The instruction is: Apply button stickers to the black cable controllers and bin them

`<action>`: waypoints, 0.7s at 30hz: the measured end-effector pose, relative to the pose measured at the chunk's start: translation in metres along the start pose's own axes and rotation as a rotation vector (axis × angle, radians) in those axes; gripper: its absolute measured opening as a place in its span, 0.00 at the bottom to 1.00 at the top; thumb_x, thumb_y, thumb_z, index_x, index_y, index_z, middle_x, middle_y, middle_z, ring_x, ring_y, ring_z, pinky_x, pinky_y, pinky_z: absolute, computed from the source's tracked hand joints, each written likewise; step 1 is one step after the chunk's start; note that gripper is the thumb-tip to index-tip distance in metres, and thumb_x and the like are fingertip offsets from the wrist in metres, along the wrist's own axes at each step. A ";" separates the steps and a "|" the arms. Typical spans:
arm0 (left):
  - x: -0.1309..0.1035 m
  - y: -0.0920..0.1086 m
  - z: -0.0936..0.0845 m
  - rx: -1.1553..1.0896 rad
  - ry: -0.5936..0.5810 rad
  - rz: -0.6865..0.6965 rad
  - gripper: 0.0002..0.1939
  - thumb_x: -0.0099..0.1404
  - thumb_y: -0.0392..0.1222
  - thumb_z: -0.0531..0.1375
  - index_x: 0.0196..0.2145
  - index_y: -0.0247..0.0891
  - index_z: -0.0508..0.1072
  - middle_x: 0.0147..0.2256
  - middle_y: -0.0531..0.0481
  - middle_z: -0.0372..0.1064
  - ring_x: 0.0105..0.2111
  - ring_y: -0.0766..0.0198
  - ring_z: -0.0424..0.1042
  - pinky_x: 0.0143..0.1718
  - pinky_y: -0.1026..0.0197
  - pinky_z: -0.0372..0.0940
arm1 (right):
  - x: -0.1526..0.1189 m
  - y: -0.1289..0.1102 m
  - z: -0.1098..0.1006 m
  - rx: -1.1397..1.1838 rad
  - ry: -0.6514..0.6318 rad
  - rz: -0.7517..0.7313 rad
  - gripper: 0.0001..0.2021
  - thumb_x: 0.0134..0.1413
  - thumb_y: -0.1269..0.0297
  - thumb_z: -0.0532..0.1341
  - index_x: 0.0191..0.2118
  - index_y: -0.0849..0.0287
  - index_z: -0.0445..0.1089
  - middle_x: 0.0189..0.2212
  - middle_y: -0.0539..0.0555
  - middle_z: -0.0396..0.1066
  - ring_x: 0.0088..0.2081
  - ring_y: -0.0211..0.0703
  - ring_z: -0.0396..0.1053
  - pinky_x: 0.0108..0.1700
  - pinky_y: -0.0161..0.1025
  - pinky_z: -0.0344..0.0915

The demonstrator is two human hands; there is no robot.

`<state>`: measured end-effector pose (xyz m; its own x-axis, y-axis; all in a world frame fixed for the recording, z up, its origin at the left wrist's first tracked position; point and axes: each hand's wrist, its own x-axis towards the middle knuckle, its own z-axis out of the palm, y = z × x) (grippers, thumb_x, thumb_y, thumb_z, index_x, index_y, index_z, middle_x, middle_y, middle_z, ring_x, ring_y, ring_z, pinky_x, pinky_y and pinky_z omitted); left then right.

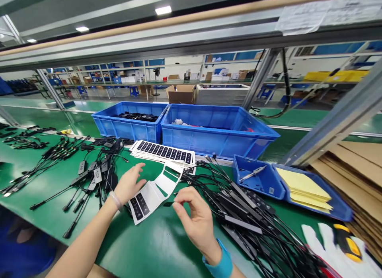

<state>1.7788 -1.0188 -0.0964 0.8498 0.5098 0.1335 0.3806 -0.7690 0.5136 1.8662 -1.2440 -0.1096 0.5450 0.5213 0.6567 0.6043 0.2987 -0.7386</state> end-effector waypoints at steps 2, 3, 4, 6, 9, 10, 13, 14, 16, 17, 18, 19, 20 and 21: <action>0.003 -0.014 -0.020 0.171 0.134 -0.130 0.22 0.63 0.34 0.53 0.55 0.35 0.59 0.50 0.35 0.62 0.51 0.48 0.64 0.50 0.48 0.60 | 0.002 0.003 -0.003 0.037 0.057 0.081 0.03 0.59 0.70 0.58 0.35 0.55 0.66 0.32 0.52 0.62 0.33 0.40 0.64 0.32 0.37 0.62; 0.003 -0.023 -0.030 0.250 0.189 -0.210 0.21 0.64 0.35 0.51 0.55 0.30 0.60 0.50 0.29 0.61 0.52 0.43 0.63 0.50 0.44 0.59 | 0.003 0.004 -0.003 0.044 0.071 0.110 0.02 0.59 0.69 0.58 0.35 0.55 0.66 0.33 0.52 0.62 0.33 0.40 0.63 0.31 0.37 0.61; 0.003 -0.031 -0.038 0.319 0.224 -0.287 0.20 0.64 0.36 0.51 0.53 0.25 0.61 0.49 0.25 0.60 0.52 0.38 0.62 0.49 0.41 0.60 | 0.004 0.005 -0.003 0.047 0.076 0.131 0.02 0.59 0.68 0.58 0.35 0.55 0.66 0.33 0.52 0.61 0.32 0.39 0.63 0.31 0.36 0.61; 0.003 -0.048 -0.051 0.418 0.227 -0.403 0.20 0.62 0.40 0.55 0.47 0.20 0.65 0.45 0.20 0.63 0.48 0.32 0.65 0.45 0.39 0.62 | 0.004 0.006 -0.002 0.050 0.067 0.153 0.02 0.60 0.67 0.58 0.35 0.55 0.66 0.33 0.52 0.61 0.32 0.39 0.63 0.31 0.36 0.60; 0.003 -0.064 -0.055 0.483 0.159 -0.456 0.17 0.60 0.41 0.58 0.40 0.22 0.70 0.38 0.24 0.69 0.42 0.34 0.71 0.40 0.41 0.65 | 0.002 0.005 0.000 0.050 0.037 0.169 0.02 0.60 0.65 0.58 0.35 0.55 0.66 0.32 0.51 0.61 0.32 0.39 0.63 0.31 0.37 0.60; 0.003 -0.066 -0.054 0.491 0.141 -0.456 0.15 0.60 0.40 0.57 0.39 0.23 0.71 0.37 0.26 0.70 0.40 0.35 0.72 0.39 0.42 0.65 | 0.002 0.005 0.001 0.049 0.028 0.176 0.02 0.60 0.65 0.58 0.35 0.55 0.66 0.32 0.51 0.61 0.32 0.39 0.63 0.31 0.37 0.60; 0.005 -0.064 -0.050 0.498 0.128 -0.452 0.11 0.60 0.35 0.53 0.34 0.27 0.73 0.34 0.28 0.72 0.38 0.35 0.73 0.36 0.44 0.66 | 0.000 0.005 0.001 0.050 0.014 0.195 0.02 0.60 0.65 0.58 0.35 0.55 0.66 0.33 0.51 0.61 0.32 0.39 0.62 0.31 0.37 0.60; 0.006 -0.062 -0.050 0.493 0.135 -0.444 0.10 0.60 0.35 0.53 0.34 0.28 0.73 0.34 0.29 0.72 0.38 0.36 0.73 0.35 0.44 0.66 | 0.000 0.006 0.002 0.052 0.013 0.198 0.02 0.60 0.65 0.58 0.35 0.55 0.65 0.33 0.51 0.61 0.32 0.39 0.62 0.31 0.37 0.60; 0.006 -0.056 -0.049 0.464 0.169 -0.396 0.11 0.61 0.37 0.53 0.36 0.32 0.73 0.36 0.34 0.73 0.39 0.39 0.74 0.36 0.46 0.66 | 0.000 0.006 0.002 0.058 0.009 0.202 0.02 0.60 0.65 0.58 0.35 0.55 0.65 0.32 0.51 0.60 0.32 0.39 0.62 0.31 0.36 0.60; 0.007 -0.052 -0.048 0.441 0.191 -0.356 0.11 0.63 0.39 0.53 0.39 0.34 0.72 0.37 0.37 0.74 0.40 0.43 0.74 0.38 0.48 0.66 | 0.001 0.007 0.002 0.061 0.005 0.203 0.02 0.60 0.65 0.58 0.35 0.55 0.65 0.32 0.51 0.60 0.32 0.39 0.61 0.31 0.36 0.60; 0.007 -0.049 -0.047 0.414 0.212 -0.307 0.12 0.64 0.42 0.52 0.42 0.37 0.71 0.39 0.42 0.74 0.40 0.49 0.74 0.40 0.52 0.67 | 0.001 0.007 0.002 0.062 0.000 0.204 0.02 0.60 0.65 0.58 0.35 0.55 0.65 0.32 0.51 0.60 0.32 0.39 0.61 0.31 0.36 0.60; 0.007 -0.046 -0.045 0.379 0.226 -0.245 0.14 0.66 0.45 0.51 0.45 0.40 0.69 0.39 0.46 0.74 0.40 0.54 0.74 0.41 0.56 0.67 | 0.001 0.007 0.003 0.064 -0.004 0.206 0.02 0.60 0.65 0.58 0.35 0.55 0.65 0.32 0.51 0.60 0.32 0.39 0.61 0.31 0.36 0.59; 0.007 -0.044 -0.042 0.341 0.226 -0.177 0.15 0.67 0.48 0.51 0.48 0.41 0.67 0.40 0.49 0.73 0.40 0.59 0.73 0.41 0.60 0.66 | 0.002 0.007 0.003 0.063 -0.007 0.208 0.02 0.60 0.65 0.58 0.36 0.55 0.65 0.32 0.51 0.60 0.32 0.38 0.61 0.31 0.36 0.59; 0.007 -0.043 -0.039 0.323 0.209 -0.115 0.17 0.67 0.50 0.51 0.50 0.42 0.65 0.40 0.49 0.72 0.40 0.61 0.73 0.41 0.62 0.66 | 0.002 0.007 0.003 0.062 -0.008 0.210 0.02 0.60 0.65 0.58 0.36 0.55 0.65 0.32 0.51 0.60 0.32 0.38 0.61 0.31 0.36 0.59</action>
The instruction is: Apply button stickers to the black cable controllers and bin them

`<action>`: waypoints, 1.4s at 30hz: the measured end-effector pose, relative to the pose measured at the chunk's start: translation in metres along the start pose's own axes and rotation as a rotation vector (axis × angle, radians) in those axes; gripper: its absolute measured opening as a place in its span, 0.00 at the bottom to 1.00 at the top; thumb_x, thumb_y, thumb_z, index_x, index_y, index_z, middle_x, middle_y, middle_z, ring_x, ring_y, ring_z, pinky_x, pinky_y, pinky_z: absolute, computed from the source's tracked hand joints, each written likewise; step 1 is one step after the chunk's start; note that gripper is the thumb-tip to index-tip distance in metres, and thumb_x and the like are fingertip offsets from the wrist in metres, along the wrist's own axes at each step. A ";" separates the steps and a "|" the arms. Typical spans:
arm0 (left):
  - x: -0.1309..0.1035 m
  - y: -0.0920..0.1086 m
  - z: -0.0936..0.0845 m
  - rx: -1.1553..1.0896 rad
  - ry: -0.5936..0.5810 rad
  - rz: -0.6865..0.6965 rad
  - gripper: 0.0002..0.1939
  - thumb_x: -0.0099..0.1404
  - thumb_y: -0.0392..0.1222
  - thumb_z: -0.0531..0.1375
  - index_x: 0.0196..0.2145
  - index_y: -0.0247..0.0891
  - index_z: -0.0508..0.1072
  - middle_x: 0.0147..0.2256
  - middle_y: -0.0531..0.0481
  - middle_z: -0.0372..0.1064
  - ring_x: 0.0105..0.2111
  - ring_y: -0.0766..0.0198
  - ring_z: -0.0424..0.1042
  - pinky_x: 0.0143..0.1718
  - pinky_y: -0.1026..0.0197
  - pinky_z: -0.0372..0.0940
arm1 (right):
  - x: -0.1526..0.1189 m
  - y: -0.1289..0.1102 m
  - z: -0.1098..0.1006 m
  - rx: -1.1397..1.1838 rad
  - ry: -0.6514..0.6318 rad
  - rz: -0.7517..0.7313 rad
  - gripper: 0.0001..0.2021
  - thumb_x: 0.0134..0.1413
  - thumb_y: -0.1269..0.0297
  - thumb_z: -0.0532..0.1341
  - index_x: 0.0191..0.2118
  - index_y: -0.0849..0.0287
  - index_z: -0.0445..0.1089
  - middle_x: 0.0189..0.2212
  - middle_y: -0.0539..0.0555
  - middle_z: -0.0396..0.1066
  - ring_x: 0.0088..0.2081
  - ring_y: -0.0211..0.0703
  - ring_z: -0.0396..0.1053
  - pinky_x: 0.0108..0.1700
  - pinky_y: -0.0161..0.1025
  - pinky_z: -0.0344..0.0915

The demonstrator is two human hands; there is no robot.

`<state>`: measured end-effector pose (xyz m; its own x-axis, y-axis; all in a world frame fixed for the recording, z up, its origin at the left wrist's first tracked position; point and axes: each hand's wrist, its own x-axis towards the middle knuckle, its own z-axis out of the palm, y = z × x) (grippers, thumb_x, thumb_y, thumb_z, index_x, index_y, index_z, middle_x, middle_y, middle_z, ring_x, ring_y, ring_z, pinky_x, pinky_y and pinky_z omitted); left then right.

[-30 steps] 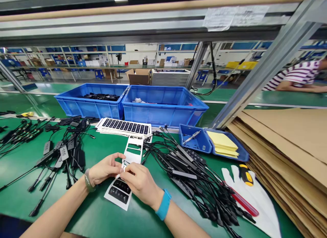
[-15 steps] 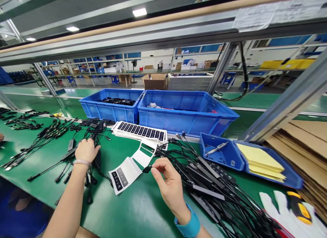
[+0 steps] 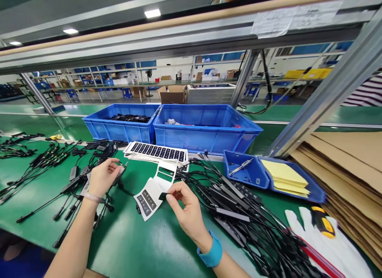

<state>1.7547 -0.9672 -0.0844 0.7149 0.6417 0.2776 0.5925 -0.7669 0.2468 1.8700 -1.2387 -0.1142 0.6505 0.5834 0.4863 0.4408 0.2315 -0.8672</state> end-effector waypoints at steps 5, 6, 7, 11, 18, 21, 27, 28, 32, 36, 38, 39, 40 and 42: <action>-0.004 0.000 0.011 0.136 -0.134 0.074 0.18 0.58 0.51 0.62 0.39 0.34 0.70 0.37 0.40 0.69 0.37 0.51 0.73 0.34 0.58 0.65 | -0.001 0.001 0.000 -0.001 0.002 0.015 0.02 0.59 0.64 0.58 0.36 0.55 0.65 0.33 0.51 0.60 0.32 0.38 0.61 0.32 0.36 0.60; -0.005 0.000 0.011 0.148 -0.149 0.066 0.16 0.58 0.51 0.62 0.34 0.34 0.70 0.35 0.41 0.69 0.34 0.50 0.73 0.32 0.58 0.65 | -0.002 0.001 -0.001 -0.001 0.001 0.021 0.02 0.59 0.64 0.58 0.36 0.55 0.65 0.33 0.51 0.61 0.32 0.38 0.61 0.33 0.36 0.60; -0.006 0.001 0.010 0.154 -0.157 0.066 0.14 0.59 0.51 0.61 0.32 0.35 0.70 0.33 0.41 0.69 0.32 0.50 0.73 0.30 0.58 0.64 | -0.003 0.001 -0.001 0.000 0.002 0.026 0.02 0.59 0.64 0.58 0.36 0.55 0.65 0.33 0.51 0.61 0.33 0.39 0.61 0.33 0.36 0.61; -0.012 0.018 0.001 -0.111 0.021 0.030 0.16 0.66 0.54 0.52 0.41 0.38 0.65 0.30 0.47 0.69 0.29 0.55 0.72 0.29 0.59 0.62 | -0.005 0.002 0.000 0.044 0.027 0.059 0.05 0.59 0.62 0.59 0.38 0.55 0.64 0.34 0.51 0.61 0.34 0.40 0.61 0.35 0.37 0.63; -0.038 0.075 0.006 -1.578 -0.468 -0.196 0.18 0.62 0.52 0.60 0.44 0.38 0.66 0.30 0.53 0.64 0.25 0.70 0.63 0.21 0.69 0.56 | -0.002 0.005 0.002 0.219 0.094 0.169 0.11 0.57 0.58 0.60 0.43 0.53 0.61 0.33 0.50 0.58 0.29 0.36 0.60 0.27 0.34 0.61; -0.053 0.094 0.016 -1.808 -0.826 -0.324 0.17 0.54 0.38 0.68 0.41 0.32 0.70 0.34 0.48 0.67 0.32 0.70 0.66 0.33 0.68 0.64 | 0.001 0.007 0.001 0.281 0.125 0.200 0.10 0.57 0.58 0.60 0.43 0.53 0.61 0.31 0.47 0.57 0.24 0.32 0.58 0.24 0.33 0.59; -0.081 0.112 0.038 -1.718 -0.954 -0.269 0.23 0.55 0.39 0.68 0.47 0.35 0.67 0.43 0.43 0.69 0.38 0.62 0.73 0.40 0.59 0.69 | 0.002 0.007 0.004 0.432 0.150 0.310 0.09 0.57 0.59 0.61 0.41 0.53 0.62 0.31 0.46 0.58 0.22 0.30 0.59 0.22 0.30 0.60; -0.085 0.113 0.041 -1.660 -0.968 -0.245 0.23 0.57 0.42 0.67 0.48 0.36 0.65 0.42 0.43 0.70 0.37 0.60 0.74 0.37 0.58 0.70 | 0.002 0.007 0.005 0.448 0.140 0.332 0.09 0.57 0.59 0.61 0.41 0.53 0.62 0.31 0.46 0.58 0.23 0.30 0.59 0.22 0.30 0.60; -0.094 0.115 0.044 -1.602 -1.009 -0.165 0.28 0.57 0.45 0.67 0.51 0.38 0.61 0.38 0.43 0.72 0.34 0.56 0.76 0.36 0.56 0.71 | -0.001 0.005 0.007 0.392 0.128 0.362 0.11 0.53 0.59 0.64 0.39 0.54 0.62 0.29 0.46 0.59 0.26 0.34 0.61 0.23 0.30 0.63; -0.094 0.115 0.039 -1.702 -1.020 -0.141 0.34 0.53 0.40 0.70 0.54 0.39 0.60 0.40 0.42 0.73 0.38 0.54 0.76 0.42 0.54 0.70 | -0.002 0.003 0.007 0.298 0.121 0.366 0.12 0.51 0.60 0.65 0.38 0.54 0.62 0.27 0.46 0.58 0.24 0.34 0.58 0.19 0.29 0.58; -0.092 0.114 0.036 -1.724 -1.029 -0.145 0.35 0.53 0.38 0.70 0.55 0.39 0.60 0.39 0.42 0.73 0.39 0.54 0.76 0.43 0.54 0.69 | -0.002 0.004 0.007 0.246 0.118 0.335 0.11 0.52 0.61 0.65 0.38 0.55 0.63 0.26 0.46 0.59 0.25 0.34 0.59 0.21 0.29 0.58; -0.092 0.113 0.035 -1.728 -1.035 -0.147 0.35 0.54 0.38 0.69 0.56 0.38 0.59 0.39 0.42 0.74 0.39 0.54 0.76 0.43 0.54 0.69 | -0.003 0.004 0.007 0.224 0.119 0.317 0.10 0.52 0.62 0.65 0.38 0.56 0.63 0.26 0.47 0.59 0.27 0.34 0.59 0.22 0.29 0.59; -0.091 0.113 0.034 -1.731 -1.037 -0.149 0.35 0.54 0.38 0.69 0.56 0.38 0.59 0.40 0.41 0.74 0.39 0.54 0.76 0.43 0.54 0.69 | -0.003 0.005 0.008 0.210 0.119 0.304 0.10 0.52 0.63 0.64 0.38 0.56 0.63 0.27 0.47 0.59 0.28 0.35 0.60 0.24 0.29 0.60; -0.091 0.112 0.034 -1.725 -1.040 -0.153 0.36 0.55 0.38 0.69 0.57 0.38 0.58 0.40 0.41 0.74 0.39 0.54 0.76 0.44 0.53 0.69 | -0.004 0.006 0.008 0.199 0.116 0.296 0.10 0.52 0.63 0.64 0.38 0.56 0.64 0.27 0.47 0.60 0.29 0.36 0.60 0.25 0.30 0.61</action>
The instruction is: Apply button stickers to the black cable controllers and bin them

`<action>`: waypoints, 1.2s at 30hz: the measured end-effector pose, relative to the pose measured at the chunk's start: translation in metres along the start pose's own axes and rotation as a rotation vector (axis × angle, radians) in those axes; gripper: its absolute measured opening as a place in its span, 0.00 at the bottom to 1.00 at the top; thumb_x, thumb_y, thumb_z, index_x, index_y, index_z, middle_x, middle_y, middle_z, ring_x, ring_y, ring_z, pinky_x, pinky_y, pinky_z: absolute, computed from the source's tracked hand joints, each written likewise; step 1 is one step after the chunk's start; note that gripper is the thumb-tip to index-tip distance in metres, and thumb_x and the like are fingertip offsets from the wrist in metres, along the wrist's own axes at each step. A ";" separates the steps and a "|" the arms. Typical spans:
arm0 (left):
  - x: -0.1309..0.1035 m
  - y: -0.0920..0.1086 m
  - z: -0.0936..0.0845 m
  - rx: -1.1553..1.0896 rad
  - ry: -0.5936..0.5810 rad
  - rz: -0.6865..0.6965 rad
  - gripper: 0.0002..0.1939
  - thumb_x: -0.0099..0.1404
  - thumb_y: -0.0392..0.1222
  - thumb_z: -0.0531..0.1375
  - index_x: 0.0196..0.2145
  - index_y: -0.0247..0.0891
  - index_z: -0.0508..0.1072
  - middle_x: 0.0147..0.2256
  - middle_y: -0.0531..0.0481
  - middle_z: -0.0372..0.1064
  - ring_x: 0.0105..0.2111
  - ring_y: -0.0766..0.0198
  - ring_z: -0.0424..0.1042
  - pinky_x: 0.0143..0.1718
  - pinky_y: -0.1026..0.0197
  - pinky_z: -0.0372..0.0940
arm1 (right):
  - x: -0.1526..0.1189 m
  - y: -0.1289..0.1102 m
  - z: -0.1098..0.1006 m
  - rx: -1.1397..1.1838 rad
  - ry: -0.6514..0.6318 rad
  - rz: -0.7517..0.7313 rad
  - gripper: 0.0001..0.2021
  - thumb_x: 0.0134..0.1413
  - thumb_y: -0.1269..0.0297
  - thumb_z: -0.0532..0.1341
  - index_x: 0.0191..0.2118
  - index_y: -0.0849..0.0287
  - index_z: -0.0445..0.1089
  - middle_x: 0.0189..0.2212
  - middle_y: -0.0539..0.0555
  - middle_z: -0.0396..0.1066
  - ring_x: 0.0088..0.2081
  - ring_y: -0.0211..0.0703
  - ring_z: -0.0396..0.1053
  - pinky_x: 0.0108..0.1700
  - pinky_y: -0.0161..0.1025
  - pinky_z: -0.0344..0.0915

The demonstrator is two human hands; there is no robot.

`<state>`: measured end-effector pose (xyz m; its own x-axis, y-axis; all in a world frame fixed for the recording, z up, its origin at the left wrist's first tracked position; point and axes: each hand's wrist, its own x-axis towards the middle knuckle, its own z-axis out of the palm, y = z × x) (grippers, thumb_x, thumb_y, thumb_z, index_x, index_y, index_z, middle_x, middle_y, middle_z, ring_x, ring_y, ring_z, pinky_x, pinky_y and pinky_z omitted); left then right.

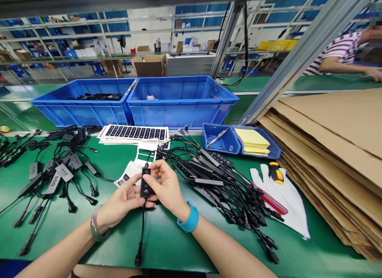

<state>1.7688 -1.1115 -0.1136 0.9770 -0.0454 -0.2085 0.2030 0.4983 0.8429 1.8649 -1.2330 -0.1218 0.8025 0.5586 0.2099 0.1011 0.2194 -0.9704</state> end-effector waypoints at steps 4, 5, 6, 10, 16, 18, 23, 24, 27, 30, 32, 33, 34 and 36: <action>0.000 0.000 -0.002 0.022 0.008 -0.006 0.37 0.55 0.38 0.69 0.58 0.38 0.58 0.39 0.41 0.75 0.38 0.55 0.76 0.44 0.53 0.69 | -0.001 0.000 0.000 0.004 -0.009 0.025 0.10 0.52 0.63 0.64 0.39 0.56 0.63 0.27 0.47 0.60 0.28 0.35 0.60 0.24 0.30 0.60; 0.000 0.000 -0.002 0.025 0.006 -0.006 0.37 0.55 0.38 0.69 0.58 0.38 0.57 0.39 0.41 0.75 0.37 0.55 0.76 0.44 0.53 0.69 | -0.001 0.000 0.000 0.007 -0.009 0.030 0.10 0.52 0.62 0.64 0.39 0.56 0.63 0.27 0.47 0.60 0.27 0.35 0.60 0.23 0.30 0.59; 0.000 -0.001 -0.002 0.025 0.005 -0.005 0.37 0.55 0.38 0.69 0.58 0.37 0.57 0.39 0.41 0.75 0.37 0.55 0.76 0.44 0.53 0.69 | -0.001 0.000 0.000 0.008 -0.009 0.032 0.10 0.52 0.62 0.64 0.39 0.56 0.63 0.27 0.47 0.60 0.27 0.35 0.60 0.23 0.30 0.59; 0.001 -0.001 -0.002 0.017 0.002 0.000 0.36 0.55 0.37 0.68 0.58 0.37 0.57 0.38 0.42 0.75 0.39 0.54 0.76 0.44 0.53 0.70 | -0.001 0.000 0.000 -0.002 -0.010 0.018 0.11 0.52 0.62 0.64 0.39 0.56 0.64 0.27 0.47 0.61 0.28 0.35 0.60 0.25 0.30 0.60; 0.000 -0.002 -0.003 0.013 -0.006 0.013 0.35 0.57 0.37 0.68 0.58 0.37 0.57 0.39 0.42 0.75 0.39 0.56 0.76 0.44 0.54 0.70 | -0.002 0.000 0.001 -0.003 -0.007 0.045 0.11 0.53 0.61 0.64 0.39 0.56 0.63 0.26 0.47 0.60 0.26 0.34 0.59 0.21 0.30 0.58; 0.001 -0.002 -0.003 0.015 -0.008 0.011 0.35 0.57 0.37 0.68 0.58 0.37 0.57 0.39 0.42 0.75 0.39 0.55 0.76 0.44 0.54 0.70 | -0.002 0.000 0.001 0.000 -0.009 0.049 0.11 0.52 0.61 0.64 0.39 0.56 0.63 0.26 0.47 0.60 0.26 0.34 0.59 0.21 0.29 0.58; 0.001 -0.001 -0.002 0.028 -0.017 -0.002 0.35 0.57 0.36 0.67 0.58 0.37 0.56 0.39 0.43 0.74 0.39 0.56 0.76 0.45 0.54 0.70 | -0.002 0.000 0.000 -0.006 -0.009 0.036 0.11 0.52 0.61 0.65 0.39 0.56 0.64 0.26 0.47 0.60 0.27 0.35 0.60 0.21 0.29 0.59; 0.001 0.000 -0.002 0.031 -0.017 -0.004 0.35 0.57 0.36 0.67 0.58 0.37 0.56 0.39 0.42 0.74 0.39 0.56 0.76 0.45 0.54 0.70 | -0.002 0.000 0.000 -0.007 -0.009 0.035 0.11 0.52 0.61 0.65 0.38 0.56 0.64 0.26 0.47 0.60 0.27 0.35 0.60 0.21 0.29 0.59; 0.000 0.000 -0.002 0.028 -0.023 -0.003 0.34 0.58 0.35 0.66 0.58 0.37 0.55 0.39 0.43 0.74 0.39 0.57 0.76 0.45 0.55 0.70 | -0.002 0.000 0.001 -0.010 -0.007 0.033 0.11 0.52 0.62 0.65 0.38 0.56 0.64 0.26 0.47 0.60 0.27 0.35 0.60 0.21 0.29 0.58; -0.001 0.001 -0.001 0.016 -0.028 -0.002 0.34 0.58 0.35 0.66 0.58 0.37 0.55 0.38 0.43 0.74 0.38 0.58 0.76 0.45 0.56 0.70 | -0.002 0.000 0.001 -0.010 -0.009 0.033 0.10 0.52 0.63 0.64 0.39 0.56 0.64 0.26 0.47 0.60 0.26 0.34 0.59 0.21 0.29 0.58; -0.001 0.001 0.000 0.009 -0.026 0.001 0.33 0.58 0.35 0.66 0.58 0.37 0.56 0.38 0.44 0.74 0.38 0.59 0.76 0.44 0.56 0.70 | -0.002 -0.001 0.001 -0.008 -0.014 0.033 0.10 0.52 0.63 0.64 0.39 0.56 0.64 0.27 0.47 0.60 0.25 0.33 0.58 0.20 0.29 0.58; -0.001 0.001 0.000 0.005 -0.025 0.006 0.33 0.59 0.36 0.66 0.58 0.37 0.56 0.38 0.44 0.74 0.38 0.59 0.76 0.44 0.56 0.70 | -0.002 -0.001 0.001 -0.006 -0.015 0.033 0.10 0.52 0.63 0.64 0.39 0.56 0.64 0.27 0.47 0.60 0.25 0.33 0.58 0.20 0.28 0.58; -0.001 0.001 0.000 0.002 -0.023 0.009 0.33 0.59 0.36 0.66 0.58 0.37 0.56 0.38 0.44 0.74 0.38 0.59 0.76 0.44 0.56 0.70 | -0.002 -0.001 0.001 -0.004 -0.017 0.036 0.10 0.52 0.63 0.64 0.39 0.56 0.64 0.26 0.47 0.60 0.24 0.33 0.58 0.20 0.28 0.58; -0.001 0.000 0.000 0.000 -0.022 0.011 0.33 0.59 0.36 0.65 0.58 0.37 0.56 0.37 0.44 0.74 0.38 0.59 0.76 0.44 0.56 0.70 | -0.002 -0.002 0.001 0.003 -0.016 0.043 0.10 0.52 0.62 0.64 0.38 0.56 0.64 0.26 0.46 0.60 0.23 0.32 0.58 0.19 0.28 0.57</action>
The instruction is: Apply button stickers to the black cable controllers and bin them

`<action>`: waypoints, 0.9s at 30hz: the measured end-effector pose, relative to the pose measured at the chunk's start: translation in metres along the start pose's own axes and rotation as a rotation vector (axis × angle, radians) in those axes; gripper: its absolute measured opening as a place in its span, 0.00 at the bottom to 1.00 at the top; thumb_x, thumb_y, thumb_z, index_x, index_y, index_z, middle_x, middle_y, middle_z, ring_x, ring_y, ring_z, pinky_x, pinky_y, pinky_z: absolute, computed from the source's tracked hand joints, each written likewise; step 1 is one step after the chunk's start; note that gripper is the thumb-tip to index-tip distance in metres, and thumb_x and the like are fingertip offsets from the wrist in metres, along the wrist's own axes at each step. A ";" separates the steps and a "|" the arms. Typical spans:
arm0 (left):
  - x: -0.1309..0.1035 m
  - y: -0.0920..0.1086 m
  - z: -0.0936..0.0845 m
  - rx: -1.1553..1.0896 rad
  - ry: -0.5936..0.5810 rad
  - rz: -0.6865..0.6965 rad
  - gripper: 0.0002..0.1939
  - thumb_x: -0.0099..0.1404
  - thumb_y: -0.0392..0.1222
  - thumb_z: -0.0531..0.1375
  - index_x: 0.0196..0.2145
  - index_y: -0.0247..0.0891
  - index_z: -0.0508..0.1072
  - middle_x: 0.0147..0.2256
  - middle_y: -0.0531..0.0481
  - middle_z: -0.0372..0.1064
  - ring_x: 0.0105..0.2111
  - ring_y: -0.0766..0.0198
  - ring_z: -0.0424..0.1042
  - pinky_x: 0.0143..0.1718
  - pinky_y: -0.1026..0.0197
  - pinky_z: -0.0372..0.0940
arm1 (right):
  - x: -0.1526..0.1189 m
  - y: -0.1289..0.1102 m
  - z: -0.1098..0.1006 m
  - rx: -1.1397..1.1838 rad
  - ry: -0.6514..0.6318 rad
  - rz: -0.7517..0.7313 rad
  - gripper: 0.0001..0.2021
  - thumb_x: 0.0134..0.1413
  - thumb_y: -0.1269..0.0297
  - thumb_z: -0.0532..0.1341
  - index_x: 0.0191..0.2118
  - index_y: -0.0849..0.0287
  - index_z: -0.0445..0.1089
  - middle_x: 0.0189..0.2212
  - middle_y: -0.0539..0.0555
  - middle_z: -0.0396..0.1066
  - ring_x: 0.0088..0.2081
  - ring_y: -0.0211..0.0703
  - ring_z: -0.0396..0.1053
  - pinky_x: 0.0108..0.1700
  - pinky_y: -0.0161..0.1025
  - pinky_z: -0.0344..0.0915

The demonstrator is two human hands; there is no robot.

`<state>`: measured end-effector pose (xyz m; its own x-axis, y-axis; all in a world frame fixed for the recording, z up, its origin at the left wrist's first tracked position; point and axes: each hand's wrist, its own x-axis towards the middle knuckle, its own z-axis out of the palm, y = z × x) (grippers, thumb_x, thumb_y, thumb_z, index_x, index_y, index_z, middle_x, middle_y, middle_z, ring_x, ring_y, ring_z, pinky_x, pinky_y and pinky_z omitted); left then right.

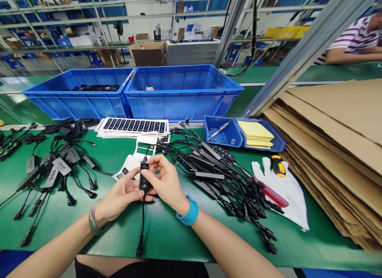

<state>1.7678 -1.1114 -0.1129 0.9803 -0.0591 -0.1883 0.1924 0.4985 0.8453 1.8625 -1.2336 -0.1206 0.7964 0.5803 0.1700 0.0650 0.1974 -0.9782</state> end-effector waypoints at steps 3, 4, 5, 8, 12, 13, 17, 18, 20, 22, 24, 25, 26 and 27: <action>0.000 0.000 0.000 0.003 0.004 -0.008 0.33 0.59 0.37 0.66 0.58 0.37 0.56 0.37 0.44 0.74 0.37 0.59 0.76 0.44 0.56 0.70 | 0.000 -0.001 0.000 0.017 0.002 0.011 0.11 0.51 0.62 0.65 0.38 0.56 0.64 0.26 0.46 0.60 0.23 0.32 0.57 0.18 0.28 0.56; 0.001 0.000 0.000 0.005 0.007 -0.012 0.33 0.58 0.37 0.66 0.58 0.37 0.56 0.37 0.44 0.74 0.37 0.59 0.76 0.43 0.56 0.70 | 0.000 -0.001 0.001 0.021 0.002 0.012 0.11 0.51 0.62 0.65 0.38 0.57 0.64 0.26 0.46 0.60 0.23 0.32 0.57 0.18 0.28 0.56; 0.001 0.000 -0.001 0.006 0.011 -0.014 0.33 0.58 0.37 0.66 0.58 0.37 0.56 0.36 0.44 0.74 0.36 0.59 0.76 0.43 0.55 0.70 | 0.000 -0.001 0.001 0.023 0.000 0.013 0.11 0.51 0.62 0.65 0.38 0.57 0.64 0.25 0.46 0.60 0.23 0.32 0.57 0.18 0.28 0.56; 0.001 -0.001 -0.001 0.006 0.018 -0.017 0.33 0.58 0.38 0.66 0.57 0.38 0.57 0.37 0.45 0.74 0.37 0.58 0.76 0.43 0.55 0.70 | 0.000 0.000 0.001 0.020 0.003 0.013 0.11 0.51 0.64 0.65 0.38 0.57 0.64 0.25 0.46 0.60 0.23 0.32 0.58 0.19 0.27 0.57; 0.002 -0.002 -0.002 0.007 0.009 -0.007 0.33 0.58 0.38 0.66 0.57 0.38 0.57 0.37 0.45 0.74 0.39 0.58 0.76 0.43 0.55 0.70 | -0.001 0.002 0.001 -0.020 0.024 -0.005 0.10 0.51 0.66 0.64 0.38 0.57 0.64 0.27 0.46 0.60 0.24 0.32 0.59 0.20 0.27 0.59; 0.002 -0.002 -0.001 0.010 0.009 -0.007 0.33 0.58 0.38 0.66 0.57 0.38 0.56 0.37 0.45 0.74 0.38 0.58 0.76 0.43 0.56 0.70 | -0.001 0.002 0.001 -0.033 0.026 -0.012 0.09 0.51 0.66 0.64 0.38 0.57 0.64 0.27 0.46 0.60 0.25 0.32 0.59 0.21 0.28 0.59; 0.001 0.000 0.001 0.022 0.014 -0.012 0.34 0.58 0.39 0.67 0.57 0.38 0.56 0.36 0.46 0.74 0.35 0.60 0.76 0.42 0.57 0.70 | -0.002 0.003 0.001 -0.077 0.030 -0.026 0.08 0.52 0.66 0.64 0.38 0.57 0.65 0.26 0.46 0.60 0.26 0.32 0.59 0.22 0.28 0.60; 0.001 0.001 0.001 0.026 0.014 -0.011 0.34 0.57 0.40 0.67 0.57 0.38 0.56 0.36 0.46 0.74 0.35 0.61 0.76 0.42 0.57 0.70 | -0.002 0.003 0.001 -0.084 0.032 -0.027 0.08 0.52 0.66 0.64 0.38 0.57 0.65 0.26 0.46 0.60 0.26 0.33 0.60 0.22 0.28 0.61; 0.001 0.001 0.002 0.032 0.013 -0.008 0.35 0.57 0.41 0.67 0.57 0.38 0.56 0.36 0.47 0.74 0.34 0.61 0.76 0.41 0.58 0.70 | -0.002 0.003 0.001 -0.096 0.034 -0.025 0.08 0.52 0.66 0.64 0.38 0.56 0.65 0.26 0.46 0.60 0.26 0.33 0.60 0.22 0.28 0.61; 0.001 0.001 0.002 0.037 0.015 -0.005 0.35 0.57 0.41 0.67 0.57 0.38 0.56 0.36 0.47 0.74 0.34 0.61 0.76 0.41 0.59 0.70 | -0.002 0.004 0.002 -0.115 0.041 -0.028 0.08 0.52 0.66 0.63 0.38 0.56 0.65 0.26 0.46 0.60 0.27 0.34 0.60 0.22 0.28 0.62; 0.002 0.000 0.002 0.046 0.017 -0.003 0.35 0.56 0.41 0.67 0.57 0.38 0.56 0.36 0.47 0.73 0.35 0.61 0.76 0.40 0.59 0.70 | -0.002 0.004 0.002 -0.146 0.055 -0.037 0.08 0.52 0.67 0.63 0.38 0.56 0.65 0.26 0.46 0.61 0.28 0.34 0.61 0.23 0.28 0.62; 0.002 -0.001 0.002 0.051 0.019 -0.001 0.35 0.56 0.41 0.67 0.57 0.38 0.56 0.36 0.46 0.73 0.35 0.61 0.76 0.40 0.59 0.70 | -0.003 0.004 0.002 -0.164 0.064 -0.040 0.08 0.52 0.67 0.63 0.38 0.56 0.65 0.26 0.46 0.60 0.28 0.34 0.61 0.24 0.28 0.62; 0.003 -0.001 0.002 0.058 0.023 0.002 0.35 0.56 0.41 0.67 0.57 0.38 0.55 0.36 0.46 0.73 0.36 0.61 0.76 0.40 0.59 0.70 | -0.003 0.005 0.003 -0.180 0.073 -0.040 0.08 0.51 0.67 0.63 0.38 0.56 0.65 0.26 0.46 0.60 0.27 0.34 0.61 0.24 0.28 0.62; 0.003 -0.002 0.002 0.063 0.030 0.008 0.36 0.56 0.41 0.67 0.57 0.38 0.55 0.36 0.46 0.73 0.36 0.60 0.75 0.40 0.59 0.70 | -0.003 0.005 0.003 -0.194 0.081 -0.032 0.08 0.51 0.66 0.63 0.38 0.56 0.65 0.25 0.45 0.60 0.27 0.34 0.61 0.23 0.28 0.62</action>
<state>1.7701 -1.1142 -0.1143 0.9803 -0.0291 -0.1953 0.1878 0.4434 0.8764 1.8585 -1.2324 -0.1260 0.8371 0.5095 0.1990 0.1994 0.0544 -0.9784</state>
